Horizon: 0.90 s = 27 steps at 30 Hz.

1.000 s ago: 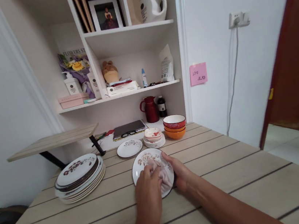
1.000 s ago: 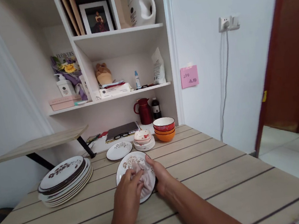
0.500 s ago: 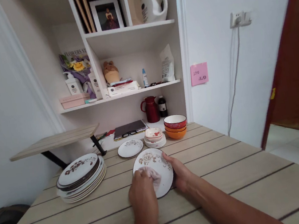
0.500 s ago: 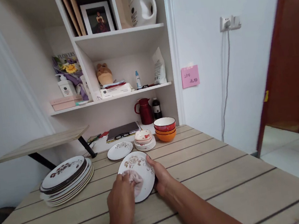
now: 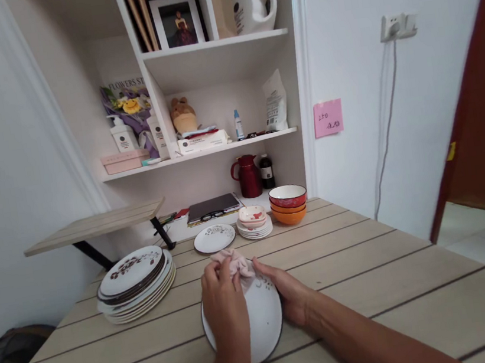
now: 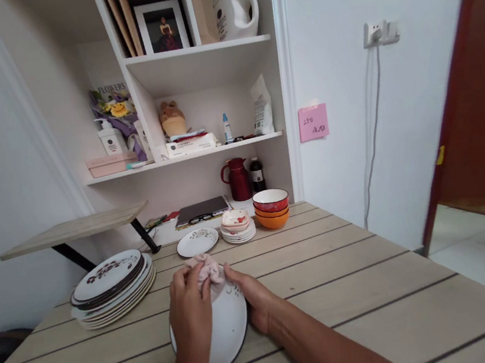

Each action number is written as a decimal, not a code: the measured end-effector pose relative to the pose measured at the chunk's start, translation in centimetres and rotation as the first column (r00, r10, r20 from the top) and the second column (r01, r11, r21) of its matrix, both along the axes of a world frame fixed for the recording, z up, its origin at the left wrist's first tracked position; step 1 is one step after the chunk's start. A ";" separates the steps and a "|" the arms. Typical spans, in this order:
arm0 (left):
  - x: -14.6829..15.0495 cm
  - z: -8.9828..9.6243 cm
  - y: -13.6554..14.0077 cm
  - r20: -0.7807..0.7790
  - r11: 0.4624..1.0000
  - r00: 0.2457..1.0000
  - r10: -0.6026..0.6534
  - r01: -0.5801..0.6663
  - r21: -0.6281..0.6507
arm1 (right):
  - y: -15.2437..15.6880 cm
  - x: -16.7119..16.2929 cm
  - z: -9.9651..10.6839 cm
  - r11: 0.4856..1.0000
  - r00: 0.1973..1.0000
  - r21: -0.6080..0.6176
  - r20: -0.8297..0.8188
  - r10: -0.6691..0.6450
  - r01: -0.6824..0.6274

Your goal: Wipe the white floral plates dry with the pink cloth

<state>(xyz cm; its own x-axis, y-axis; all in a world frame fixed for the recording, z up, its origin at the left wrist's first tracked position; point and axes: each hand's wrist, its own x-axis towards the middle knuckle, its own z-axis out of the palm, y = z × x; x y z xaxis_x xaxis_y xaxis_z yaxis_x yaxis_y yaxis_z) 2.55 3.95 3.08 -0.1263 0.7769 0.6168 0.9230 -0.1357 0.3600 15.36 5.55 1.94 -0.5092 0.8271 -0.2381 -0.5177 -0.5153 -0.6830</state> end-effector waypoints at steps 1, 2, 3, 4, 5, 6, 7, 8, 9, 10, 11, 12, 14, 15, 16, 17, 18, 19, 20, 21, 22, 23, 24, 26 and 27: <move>-0.1 0.2 -0.1 -0.049 0.998 0.998 0.041 -0.043 -0.043 | 0.1 0.1 -0.1 1.000 1.000 -0.005 0.001 -0.027 0.027; -0.1 0.3 -0.2 -0.093 0.993 0.994 0.066 -0.074 -0.096 | 0.3 0.3 -0.1 0.998 0.998 -0.013 -0.001 -0.055 0.055; 0.0 0.4 -0.4 -0.126 0.984 0.989 0.074 -0.093 -0.153 | 0.6 0.5 -0.2 0.997 0.997 -0.023 -0.005 -0.080 0.080; 0.3 0.5 -0.5 -0.148 0.974 0.987 0.068 -0.098 -0.206 | 0.9 0.8 -0.2 0.994 0.995 -0.037 -0.011 -0.101 0.100; 0.6 0.5 -0.7 -0.160 0.964 0.986 0.052 -0.091 -0.250 | 1.1 1.1 -0.3 0.992 0.993 -0.055 -0.017 -0.118 0.117; 1.0 0.4 -0.8 -0.161 0.956 0.987 0.028 -0.073 -0.284 | 1.4 1.3 -0.3 0.989 0.991 -0.071 -0.030 -0.131 0.129; 1.5 0.4 -1.0 -0.151 0.952 0.989 -0.010 -0.037 -0.305 | 1.6 1.6 -0.3 0.987 0.989 -0.083 -0.049 -0.142 0.138; 2.0 0.2 -1.2 -0.130 0.950 0.990 -0.061 0.018 -0.312 | 1.7 1.8 -0.2 0.985 0.986 -0.091 -0.070 -0.151 0.145; 2.4 0.1 -1.4 -0.099 0.948 0.987 -0.124 0.088 -0.307 | 1.7 1.9 -0.1 0.985 0.984 -0.095 -0.090 -0.152 0.143; 2.9 -0.1 -1.5 -0.062 0.943 0.980 -0.190 0.165 -0.290 | 1.7 2.0 0.0 0.987 0.985 -0.099 -0.104 -0.139 0.128; 3.2 -0.2 -1.6 -0.023 0.935 0.967 -0.252 0.237 -0.264 | 1.5 2.1 0.1 0.989 0.987 -0.101 -0.112 -0.116 0.105; 3.5 -0.3 -1.7 0.012 0.926 0.953 -0.303 0.297 -0.231 | 1.4 2.0 0.2 0.991 0.989 -0.102 -0.116 -0.097 0.085; 3.7 -0.4 -1.6 0.053 0.920 0.934 -0.354 0.358 -0.156 | 1.0 1.7 0.3 0.993 0.989 -0.099 -0.122 -0.079 0.067; 3.6 -0.4 -1.5 0.055 0.925 0.933 -0.357 0.361 -0.119 | 0.9 1.5 0.3 0.994 0.989 -0.095 -0.130 -0.072 0.059; 3.4 -0.3 -1.3 0.047 0.934 0.938 -0.344 0.347 -0.087 | 0.8 1.3 0.3 0.995 0.988 -0.091 -0.139 -0.063 0.051; 3.1 -0.2 -1.2 0.037 0.947 0.949 -0.314 0.315 -0.066 | 0.7 1.0 0.2 0.995 0.988 -0.089 -0.147 -0.056 0.043; 2.7 -0.2 -1.0 0.026 0.960 0.962 -0.272 0.273 -0.057 | 0.7 0.9 0.1 0.995 0.987 -0.088 -0.150 -0.051 0.038; 2.3 -0.1 -0.8 0.017 0.973 0.975 -0.221 0.222 -0.061 | 0.8 0.7 0.0 0.995 0.987 -0.084 -0.152 -0.057 0.045; 1.9 0.0 -0.6 0.007 0.983 0.985 -0.170 0.170 -0.074 | 0.8 0.7 -0.1 0.995 0.985 -0.078 -0.151 -0.078 0.067; 1.5 0.0 -0.5 -0.004 0.988 0.993 -0.121 0.120 -0.094 | 0.9 0.6 -0.2 0.992 0.983 -0.075 -0.144 -0.111 0.101; 1.0 0.1 -0.4 -0.018 0.990 0.997 -0.081 0.079 -0.115 | 0.9 0.6 -0.2 0.988 0.981 -0.078 -0.130 -0.144 0.135; 0.7 0.1 -0.3 -0.037 0.989 0.998 -0.054 0.049 -0.137 | 1.0 0.7 -0.2 0.983 0.978 -0.087 -0.115 -0.172 0.162; 0.4 0.1 -0.2 -0.058 0.987 0.998 -0.037 0.027 -0.159 | 1.0 0.7 -0.1 0.977 0.975 -0.100 -0.101 -0.196 0.186; 0.3 0.1 -0.1 -0.095 0.978 0.995 -0.037 0.016 -0.210 | 1.2 0.9 0.1 0.964 0.965 -0.135 -0.097 -0.243 0.230; 0.5 0.0 -0.1 -0.105 0.971 0.993 -0.052 0.026 -0.237 | 1.2 1.0 0.2 0.957 0.957 -0.147 -0.113 -0.266 0.249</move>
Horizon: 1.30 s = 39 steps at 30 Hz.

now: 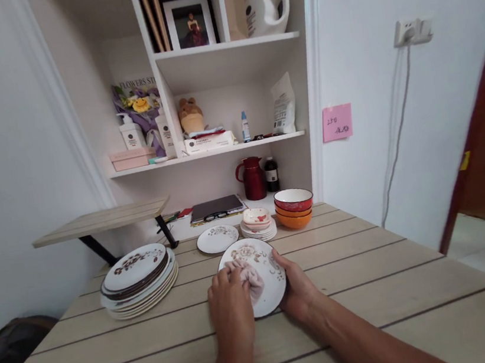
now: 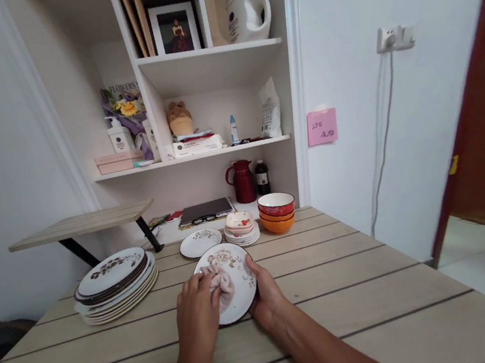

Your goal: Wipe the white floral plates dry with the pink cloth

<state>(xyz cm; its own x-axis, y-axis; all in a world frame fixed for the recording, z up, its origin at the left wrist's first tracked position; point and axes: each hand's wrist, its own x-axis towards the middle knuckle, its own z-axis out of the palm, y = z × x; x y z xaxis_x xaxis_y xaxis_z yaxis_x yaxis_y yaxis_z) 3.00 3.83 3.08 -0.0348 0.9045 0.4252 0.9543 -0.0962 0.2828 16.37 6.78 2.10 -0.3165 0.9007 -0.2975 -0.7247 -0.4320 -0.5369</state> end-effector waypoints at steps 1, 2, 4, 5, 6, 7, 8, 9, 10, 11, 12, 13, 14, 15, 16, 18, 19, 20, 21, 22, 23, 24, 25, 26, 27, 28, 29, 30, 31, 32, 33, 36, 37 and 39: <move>0.3 -0.1 -0.1 -0.003 0.999 1.000 -0.026 0.026 -0.026 | 0.1 0.2 0.1 1.000 1.000 -0.001 -0.024 -0.019 0.019; 0.8 -0.3 -0.2 0.003 0.996 0.998 -0.070 0.070 -0.050 | 0.2 0.4 0.1 1.000 0.999 -0.004 -0.043 -0.031 0.031; 2.1 -0.7 -0.6 0.037 0.977 0.980 -0.196 0.198 -0.074 | 0.3 0.8 0.1 1.000 0.998 -0.026 -0.061 -0.017 0.016; 2.7 -0.9 -0.8 0.055 0.959 0.961 -0.271 0.274 -0.073 | 0.3 1.0 0.1 0.999 0.998 -0.041 -0.061 -0.001 -0.002; 3.2 -1.1 -1.1 0.071 0.945 0.946 -0.315 0.319 -0.066 | 0.4 1.2 0.0 0.998 0.998 -0.057 -0.058 0.022 -0.026; 3.6 -1.2 -1.3 0.086 0.934 0.934 -0.347 0.352 -0.058 | 0.3 1.3 -0.1 0.996 0.998 -0.071 -0.054 0.042 -0.046; 3.9 -1.3 -1.4 0.101 0.925 0.923 -0.370 0.376 -0.046 | 0.3 1.3 -0.2 0.995 0.997 -0.076 -0.046 0.056 -0.059; 3.9 -1.4 -1.4 0.114 0.920 0.915 -0.386 0.391 -0.028 | 0.2 1.2 -0.3 0.995 0.998 -0.073 -0.030 0.060 -0.062; 3.7 -1.4 -1.3 0.123 0.916 0.910 -0.397 0.400 -0.003 | 0.1 1.0 -0.3 0.997 0.999 -0.062 -0.008 0.054 -0.054; 3.4 -1.3 -1.2 0.130 0.916 0.908 -0.399 0.399 0.026 | 0.0 0.7 -0.4 0.998 0.999 -0.045 0.016 0.042 -0.042; 2.8 -1.2 -0.9 0.134 0.921 0.912 -0.389 0.384 0.058 | -0.1 0.4 -0.5 0.999 0.999 -0.024 0.037 0.028 -0.027; 2.2 -1.1 -0.7 0.138 0.931 0.921 -0.365 0.356 0.085 | -0.1 0.1 -0.6 1.000 0.998 0.000 0.055 0.015 -0.015; 1.6 -0.9 -0.4 0.145 0.944 0.935 -0.325 0.312 0.105 | -0.2 -0.1 -0.7 1.000 0.998 0.019 0.069 0.005 -0.007; 0.9 -0.8 -0.1 0.153 0.960 0.951 -0.270 0.254 0.115 | -0.2 -0.3 -0.8 1.000 0.997 0.026 0.081 -0.006 0.004; 0.3 -0.8 0.2 0.160 0.975 0.965 -0.206 0.189 0.116 | -0.1 -0.3 -0.9 1.000 0.996 0.018 0.092 -0.020 0.018; -0.4 -0.8 0.5 0.158 0.993 0.984 -0.086 0.072 0.092 | 0.2 0.0 -1.0 0.997 0.992 -0.028 0.098 -0.074 0.077; -0.5 -0.9 0.6 0.152 0.997 0.987 -0.050 0.040 0.069 | 0.4 0.3 -1.0 0.992 0.990 -0.048 0.085 -0.112 0.116; -0.4 -1.0 0.6 0.147 0.999 0.988 -0.037 0.031 0.044 | 0.7 0.7 -1.0 0.986 0.987 -0.062 0.062 -0.148 0.152; -0.2 -1.2 0.5 0.145 0.999 0.988 -0.048 0.045 0.021 | 1.0 1.1 -1.0 0.982 0.984 -0.068 0.034 -0.177 0.179; 0.2 -1.4 0.4 0.146 0.996 0.986 -0.086 0.086 0.007 | 1.2 1.4 -1.0 0.979 0.981 -0.063 0.005 -0.196 0.195; 0.6 -1.6 0.2 0.148 0.992 0.981 -0.129 0.128 0.010 | 1.4 1.8 -1.0 0.978 0.979 -0.053 -0.018 -0.204 0.203; 1.0 -1.8 0.1 0.150 0.986 0.975 -0.164 0.162 0.029 | 1.5 2.0 -1.0 0.979 0.978 -0.042 -0.035 -0.203 0.202; 1.3 -2.0 0.0 0.154 0.981 0.969 -0.191 0.185 0.049 | 1.5 2.1 -1.0 0.979 0.979 -0.031 -0.043 -0.202 0.200; 1.5 -2.2 0.0 0.161 0.979 0.966 -0.202 0.193 0.067 | 1.4 2.1 -1.0 0.980 0.979 -0.017 -0.046 -0.199 0.199; 1.5 -2.3 0.1 0.170 0.979 0.965 -0.201 0.190 0.077 | 1.3 2.0 -0.9 0.981 0.980 -0.005 -0.042 -0.195 0.195; 1.3 -2.3 0.3 0.181 0.981 0.965 -0.190 0.178 0.080 | 1.1 1.8 -0.9 0.982 0.981 0.005 -0.032 -0.189 0.190; 1.0 -2.4 0.5 0.193 0.984 0.966 -0.172 0.160 0.076 | 0.8 1.5 -0.8 0.984 0.984 0.012 -0.013 -0.179 0.179; 0.6 -2.4 0.7 0.205 0.988 0.968 -0.147 0.134 0.073 | 0.6 1.1 -0.8 0.987 0.987 0.018 0.012 -0.163 0.162; 0.2 -2.4 0.9 0.213 0.991 0.969 -0.124 0.111 0.073 | 0.4 0.8 -0.8 0.989 0.989 0.019 0.042 -0.145 0.144; -0.1 -2.5 1.0 0.215 0.993 0.971 -0.102 0.088 0.074 | 0.2 0.6 -0.8 0.992 0.989 0.019 0.073 -0.127 0.126; -0.4 -2.5 1.1 0.210 0.995 0.974 -0.082 0.067 0.078 | 0.0 0.4 -0.8 0.993 0.988 0.017 0.101 -0.115 0.114; -0.7 -2.4 1.0 0.157 0.994 0.987 -0.030 0.014 0.104 | -0.1 0.3 -0.8 0.994 0.980 0.011 0.169 -0.105 0.104; -0.7 -2.3 0.9 0.132 0.993 0.991 -0.013 -0.003 0.120 | -0.1 0.3 -0.9 0.995 0.977 0.007 0.188 -0.098 0.098; -0.6 -2.2 0.8 0.089 0.985 0.995 0.032 -0.047 0.168 | -0.1 0.4 -0.9 0.997 0.972 -0.009 0.222 -0.073 0.077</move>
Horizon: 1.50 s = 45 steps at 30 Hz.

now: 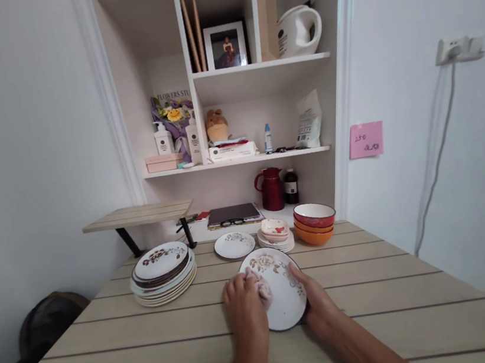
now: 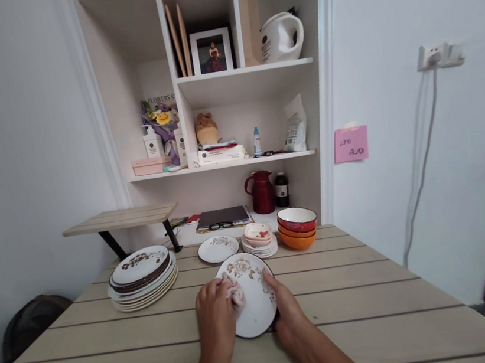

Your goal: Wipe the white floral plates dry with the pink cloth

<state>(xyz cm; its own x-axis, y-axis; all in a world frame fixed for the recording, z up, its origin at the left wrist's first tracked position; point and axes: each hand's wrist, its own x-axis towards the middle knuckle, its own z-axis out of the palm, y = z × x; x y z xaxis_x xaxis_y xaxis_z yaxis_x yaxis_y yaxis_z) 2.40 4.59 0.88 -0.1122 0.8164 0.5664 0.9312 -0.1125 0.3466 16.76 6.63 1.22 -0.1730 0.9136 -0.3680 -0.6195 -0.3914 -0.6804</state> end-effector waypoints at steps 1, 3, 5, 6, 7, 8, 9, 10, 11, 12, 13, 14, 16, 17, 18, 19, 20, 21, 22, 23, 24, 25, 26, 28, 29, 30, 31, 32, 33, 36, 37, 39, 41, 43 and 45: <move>0.0 0.1 0.0 -0.018 0.999 1.000 0.024 -0.023 0.028 | -0.1 -0.1 0.0 1.000 1.000 -0.006 0.008 0.014 -0.014; 0.1 0.2 0.0 -0.042 0.995 0.998 0.050 -0.046 0.084 | -0.4 -0.3 0.2 0.999 0.999 -0.012 0.013 0.049 -0.049; 0.4 0.3 -0.1 -0.062 0.991 0.998 -0.003 0.012 0.131 | -0.9 -0.8 0.4 0.995 0.995 -0.020 0.015 0.094 -0.094; 0.7 0.2 -0.1 -0.072 0.986 0.995 -0.065 0.075 0.148 | -1.1 -1.0 0.5 0.993 0.994 -0.022 0.006 0.113 -0.113; 1.1 0.1 -0.2 -0.079 0.976 0.987 -0.140 0.151 0.159 | -1.2 -1.1 0.6 0.992 0.992 -0.020 -0.015 0.126 -0.126; 1.5 0.0 -0.3 -0.081 0.959 0.972 -0.221 0.232 0.164 | -1.2 -1.2 0.6 0.991 0.989 -0.017 -0.051 0.135 -0.136; 2.0 -0.2 -0.4 -0.068 0.940 0.953 -0.295 0.303 0.157 | -1.1 -1.2 0.6 0.989 0.985 -0.013 -0.098 0.145 -0.147; 2.4 -0.3 -0.5 -0.045 0.921 0.932 -0.359 0.362 0.146 | -1.0 -1.0 0.5 0.986 0.975 -0.010 -0.151 0.161 -0.164; 2.8 -0.5 -0.7 -0.025 0.897 0.906 -0.422 0.421 0.133 | -0.7 -0.8 0.4 0.981 0.961 -0.012 -0.202 0.187 -0.193; 3.1 -0.6 -0.8 -0.008 0.872 0.879 -0.477 0.474 0.118 | -0.4 -0.4 0.3 0.974 0.946 -0.013 -0.243 0.215 -0.225; 3.3 -0.6 -0.9 0.001 0.849 0.854 -0.521 0.518 0.105 | 0.0 -0.1 0.2 0.969 0.933 -0.011 -0.270 0.236 -0.248; 3.3 -0.6 -1.0 0.001 0.832 0.835 -0.550 0.547 0.094 | 0.3 0.3 0.2 0.967 0.927 -0.002 -0.285 0.242 -0.253; 3.2 -0.3 -1.1 -0.012 0.833 0.836 -0.548 0.547 0.080 | 0.9 0.9 0.1 0.974 0.932 0.026 -0.286 0.224 -0.226; 3.1 -0.2 -1.1 -0.022 0.849 0.852 -0.523 0.523 0.077 | 1.0 1.0 0.0 0.978 0.939 0.039 -0.275 0.206 -0.203; 2.9 0.0 -1.0 -0.031 0.869 0.873 -0.487 0.488 0.076 | 1.1 1.1 0.0 0.981 0.945 0.051 -0.263 0.194 -0.187; 2.7 0.1 -0.9 -0.036 0.890 0.893 -0.449 0.450 0.077 | 1.1 1.1 0.0 0.981 0.949 0.056 -0.249 0.191 -0.183; 2.5 0.2 -0.8 -0.042 0.905 0.909 -0.416 0.418 0.080 | 1.0 0.9 0.0 0.980 0.951 0.060 -0.240 0.198 -0.189; 2.3 0.2 -0.6 -0.048 0.915 0.920 -0.390 0.393 0.088 | 0.9 0.7 0.1 0.978 0.949 0.064 -0.236 0.209 -0.200; 2.2 0.2 -0.5 -0.057 0.920 0.926 -0.374 0.378 0.102 | 0.6 0.5 0.1 0.975 0.945 0.069 -0.241 0.221 -0.210; 2.0 0.2 -0.3 -0.069 0.920 0.927 -0.368 0.374 0.119 | 0.4 0.2 0.2 0.973 0.941 0.071 -0.251 0.229 -0.218; 1.9 0.2 -0.2 -0.085 0.915 0.925 -0.371 0.379 0.136 | 0.1 -0.1 0.4 0.973 0.938 0.067 -0.258 0.231 -0.222; 1.8 0.2 -0.2 -0.100 0.910 0.922 -0.375 0.386 0.151 | -0.2 -0.4 0.5 0.974 0.939 0.058 -0.256 0.227 -0.220; 1.7 0.2 -0.1 -0.109 0.908 0.921 -0.374 0.387 0.162 | -0.5 -0.6 0.6 0.975 0.944 0.046 -0.242 0.222 -0.218; 1.4 0.4 -0.1 -0.110 0.916 0.930 -0.350 0.364 0.170 | -0.8 -0.9 0.7 0.977 0.958 0.026 -0.190 0.213 -0.212; 1.2 0.5 -0.2 -0.103 0.925 0.940 -0.325 0.339 0.172 | -0.8 -1.0 0.7 0.977 0.963 0.024 -0.167 0.213 -0.212; 1.0 0.6 -0.2 -0.095 0.936 0.951 -0.294 0.306 0.173 | -0.8 -1.0 0.7 0.978 0.966 0.029 -0.153 0.210 -0.208; 0.7 0.8 -0.2 -0.087 0.947 0.962 -0.260 0.272 0.170 | -0.7 -0.9 0.6 0.979 0.968 0.036 -0.147 0.203 -0.200; 0.4 0.9 -0.2 -0.078 0.957 0.970 -0.230 0.240 0.160 | -0.6 -0.8 0.6 0.981 0.970 0.040 -0.149 0.192 -0.188; 0.0 0.9 -0.1 -0.069 0.966 0.976 -0.206 0.214 0.145 | -0.4 -0.6 0.5 0.984 0.972 0.039 -0.153 0.179 -0.175; -0.9 0.9 0.3 -0.030 0.972 0.976 -0.217 0.219 0.085 | -0.1 -0.2 0.5 0.990 0.974 0.031 -0.174 0.144 -0.141; -1.1 0.8 0.4 -0.024 0.968 0.971 -0.238 0.239 0.077 | -0.1 -0.1 0.5 0.991 0.976 0.030 -0.175 0.130 -0.127; -1.3 0.7 0.5 -0.012 0.961 0.964 -0.265 0.265 0.074 | -0.1 -0.1 0.5 0.994 0.979 0.041 -0.173 0.111 -0.106; -1.2 0.6 0.5 -0.019 0.957 0.960 -0.281 0.281 0.070 | -0.1 -0.2 0.6 0.994 0.978 0.056 -0.181 0.103 -0.095; -0.8 0.6 0.3 -0.043 0.943 0.946 -0.322 0.325 0.069 | -0.1 -0.2 0.5 0.995 0.977 0.058 -0.192 0.097 -0.087; -0.1 0.5 0.1 -0.064 0.915 0.916 -0.395 0.399 0.057 | -0.1 -0.3 0.4 0.996 0.976 0.043 -0.200 0.090 -0.083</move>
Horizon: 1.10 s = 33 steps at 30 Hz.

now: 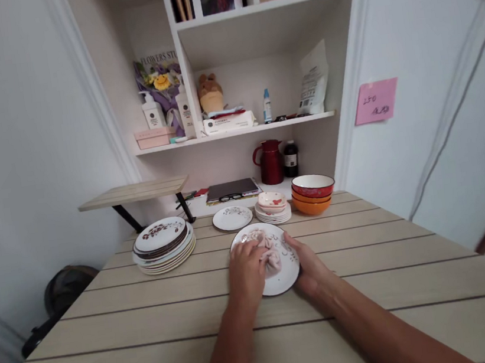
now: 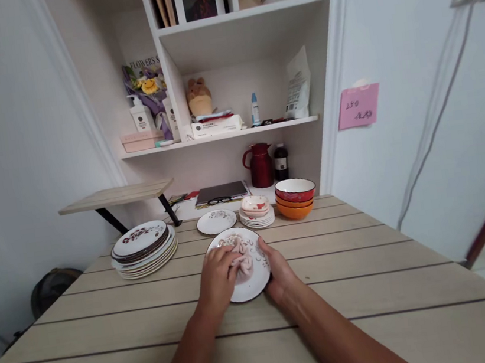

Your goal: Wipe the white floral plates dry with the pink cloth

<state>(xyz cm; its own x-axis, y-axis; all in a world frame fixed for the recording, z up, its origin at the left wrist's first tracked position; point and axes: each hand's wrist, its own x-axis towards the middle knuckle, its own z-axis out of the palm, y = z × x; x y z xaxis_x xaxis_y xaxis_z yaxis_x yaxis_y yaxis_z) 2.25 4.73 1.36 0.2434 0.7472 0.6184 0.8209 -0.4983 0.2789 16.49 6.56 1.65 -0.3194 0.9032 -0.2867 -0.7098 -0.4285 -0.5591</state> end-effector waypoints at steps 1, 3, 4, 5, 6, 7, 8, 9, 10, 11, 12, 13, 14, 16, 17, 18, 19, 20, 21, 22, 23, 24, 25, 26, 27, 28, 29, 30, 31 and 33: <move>0.3 -0.1 -0.1 -0.010 0.999 0.999 -0.041 0.041 -0.006 | 0.0 0.0 -0.1 1.000 1.000 -0.005 -0.005 0.003 -0.003; 0.8 -0.2 -0.2 -0.022 0.995 0.995 -0.098 0.098 -0.013 | 0.0 -0.2 -0.2 1.000 1.000 -0.009 -0.018 0.015 -0.015; 0.9 -0.2 -0.2 -0.027 0.994 0.994 -0.108 0.108 -0.008 | 0.0 -0.3 -0.2 1.000 1.000 -0.005 -0.022 0.020 -0.020; 0.9 -0.2 -0.2 -0.030 0.995 0.994 -0.103 0.103 0.001 | -0.1 -0.4 -0.2 1.000 1.000 0.001 -0.021 0.019 -0.019; 0.8 -0.1 -0.2 -0.028 0.997 0.996 -0.079 0.080 0.012 | -0.2 -0.5 -0.1 1.000 1.000 0.008 -0.013 0.014 -0.014; 0.7 0.0 -0.2 -0.022 0.999 0.999 -0.039 0.040 0.023 | -0.3 -0.6 0.0 1.000 1.000 0.015 0.001 0.008 -0.008; 0.5 0.1 -0.2 -0.013 0.999 1.000 0.014 -0.014 0.032 | -0.4 -0.7 0.1 1.000 1.000 0.017 0.020 0.004 -0.004; 0.2 0.2 -0.2 -0.001 0.996 0.997 0.080 -0.080 0.038 | -0.5 -0.8 0.2 1.000 0.999 0.015 0.039 0.004 -0.005; -0.1 0.4 -0.2 0.012 0.988 0.988 0.152 -0.152 0.041 | -0.6 -0.8 0.2 1.000 0.998 0.007 0.057 0.005 -0.005; -0.4 0.5 -0.2 0.023 0.975 0.976 0.218 -0.219 0.039 | -0.6 -0.7 0.2 1.000 0.997 -0.005 0.073 0.006 -0.005; -0.6 0.6 -0.2 0.029 0.961 0.961 0.273 -0.274 0.035 | -0.6 -0.7 0.2 1.000 0.997 -0.017 0.082 0.003 -0.002; -0.8 0.7 -0.2 0.029 0.950 0.950 0.311 -0.311 0.028 | -0.5 -0.5 0.1 1.000 0.996 -0.025 0.084 -0.008 0.011; -0.9 0.8 -0.2 0.025 0.944 0.944 0.330 -0.330 0.019 | -0.3 -0.4 0.0 0.999 0.997 -0.030 0.080 -0.022 0.025; -0.8 0.9 -0.3 0.008 0.948 0.948 0.319 -0.319 0.008 | 0.1 -0.1 -0.2 0.998 0.998 -0.037 0.057 -0.041 0.044; -0.6 0.8 -0.4 -0.002 0.955 0.955 0.295 -0.295 0.007 | 0.2 0.1 -0.3 0.998 0.998 -0.039 0.039 -0.042 0.044; -0.2 0.7 -0.5 -0.011 0.965 0.965 0.262 -0.262 0.011 | 0.4 0.3 -0.4 0.999 0.999 -0.038 0.019 -0.038 0.038; 0.2 0.6 -0.6 -0.016 0.975 0.975 0.222 -0.222 0.018 | 0.5 0.4 -0.4 0.999 1.000 -0.035 0.000 -0.031 0.031; 0.6 0.4 -0.7 -0.021 0.985 0.985 0.174 -0.173 0.026 | 0.6 0.5 -0.5 0.999 1.000 -0.030 -0.018 -0.024 0.024; 1.1 0.2 -0.8 -0.024 0.992 0.993 0.118 -0.117 0.035 | 0.6 0.6 -0.5 1.000 0.999 -0.023 -0.035 -0.012 0.011; 1.5 -0.1 -0.8 -0.022 0.997 0.998 0.062 -0.061 0.045 | 0.5 0.6 -0.5 1.000 0.999 -0.015 -0.052 0.014 -0.015; 1.9 -0.3 -0.9 -0.020 0.999 1.000 0.004 -0.003 0.049 | 0.4 0.5 -0.4 0.999 0.997 -0.007 -0.065 0.049 -0.049; 2.1 -0.4 -0.9 -0.015 0.998 0.999 -0.041 0.042 0.050 | 0.3 0.4 -0.4 0.996 0.994 0.002 -0.073 0.084 -0.084; 2.2 -0.5 -0.9 -0.005 0.996 0.998 -0.070 0.070 0.054 | 0.2 0.2 -0.4 0.993 0.990 0.011 -0.078 0.116 -0.116; 2.2 -0.5 -0.9 0.001 0.995 0.996 -0.086 0.086 0.057 | 0.0 0.0 -0.4 0.990 0.987 0.020 -0.078 0.142 -0.140; 2.1 -0.4 -0.8 0.005 0.994 0.996 -0.087 0.087 0.064 | -0.2 -0.2 -0.4 0.988 0.985 0.025 -0.072 0.154 -0.153; 1.9 -0.2 -0.7 0.006 0.995 0.997 -0.074 0.073 0.073 | -0.3 -0.4 -0.3 0.988 0.986 0.027 -0.058 0.155 -0.153; 1.6 0.0 -0.7 0.004 0.995 0.999 -0.050 0.049 0.081 | -0.4 -0.6 -0.3 0.989 0.988 0.027 -0.040 0.148 -0.147; 1.2 0.2 -0.6 0.003 0.996 1.000 -0.012 0.011 0.086 | -0.5 -0.8 -0.2 0.990 0.990 0.025 -0.021 0.143 -0.142; 0.9 0.4 -0.5 0.005 0.995 0.999 0.040 -0.041 0.086 | -0.6 -0.8 -0.2 0.990 0.991 0.022 -0.007 0.137 -0.137; 0.2 0.6 -0.2 0.015 0.982 0.984 0.175 -0.176 0.073 | -0.4 -0.7 -0.1 0.994 0.994 0.008 0.002 0.111 -0.111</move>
<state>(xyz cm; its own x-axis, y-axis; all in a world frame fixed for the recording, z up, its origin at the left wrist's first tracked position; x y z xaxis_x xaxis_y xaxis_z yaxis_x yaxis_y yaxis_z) 2.43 4.53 1.93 0.1067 0.7304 0.6746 0.8952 -0.3658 0.2545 15.77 6.11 1.51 -0.4174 0.8645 -0.2800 -0.6572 -0.5000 -0.5640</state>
